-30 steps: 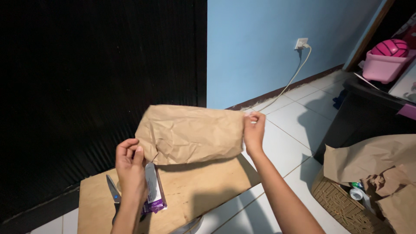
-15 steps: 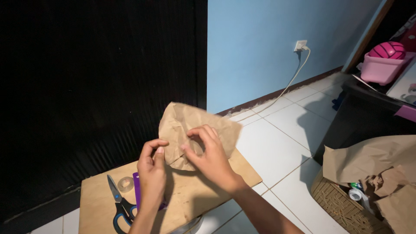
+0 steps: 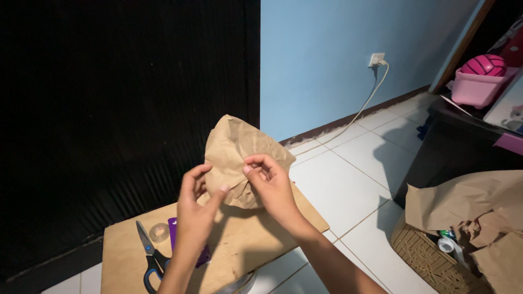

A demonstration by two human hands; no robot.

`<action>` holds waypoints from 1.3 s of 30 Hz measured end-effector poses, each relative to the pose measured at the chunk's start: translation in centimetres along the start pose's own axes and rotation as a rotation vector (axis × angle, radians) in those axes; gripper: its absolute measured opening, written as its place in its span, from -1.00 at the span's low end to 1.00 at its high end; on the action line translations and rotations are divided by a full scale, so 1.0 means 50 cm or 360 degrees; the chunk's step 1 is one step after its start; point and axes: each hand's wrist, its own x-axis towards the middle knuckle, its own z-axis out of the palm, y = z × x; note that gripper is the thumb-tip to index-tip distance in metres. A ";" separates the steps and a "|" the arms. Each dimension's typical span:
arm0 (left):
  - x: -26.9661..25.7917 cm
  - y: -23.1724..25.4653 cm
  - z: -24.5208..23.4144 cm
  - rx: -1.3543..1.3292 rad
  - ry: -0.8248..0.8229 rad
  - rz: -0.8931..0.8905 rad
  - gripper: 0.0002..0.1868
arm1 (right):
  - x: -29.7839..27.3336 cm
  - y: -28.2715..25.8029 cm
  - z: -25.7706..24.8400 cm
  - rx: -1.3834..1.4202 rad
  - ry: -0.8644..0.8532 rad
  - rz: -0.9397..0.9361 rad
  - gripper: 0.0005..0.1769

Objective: The person unfolds a brown paper bag, smooths it flat on a small table, and uses scissors to cut the bag open and trim the edges. They handle the paper and scissors throughout the clip.

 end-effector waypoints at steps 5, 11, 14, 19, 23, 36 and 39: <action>-0.016 0.026 0.006 0.0437 -0.0028 0.0164 -0.59 | -0.004 -0.033 0.023 0.0048 -0.0079 -0.0149 -0.79; -0.024 0.043 0.001 0.0760 0.0032 0.0411 -0.77 | -0.033 -0.067 0.037 -0.0577 -0.0259 -0.0527 -0.62; -0.027 0.058 -0.001 0.0798 0.0017 0.0448 -0.66 | -0.035 -0.064 0.035 -0.0606 -0.0170 -0.0431 -0.70; -0.019 0.085 -0.012 0.1251 0.0081 0.0685 -0.59 | -0.033 -0.045 0.023 -0.0498 -0.0092 -0.0489 -0.77; -0.016 0.089 -0.022 0.1350 0.0118 0.0968 -0.66 | -0.036 -0.041 0.028 -0.0433 -0.0054 -0.0570 -0.77; 0.009 0.056 -0.025 0.0137 0.0261 0.0021 -0.69 | -0.044 -0.052 0.031 -0.1127 -0.0108 -0.1347 -0.69; 0.032 0.055 -0.032 -0.0250 0.0057 -0.0488 -0.70 | -0.045 -0.055 0.028 -0.1118 -0.0210 -0.1335 -0.67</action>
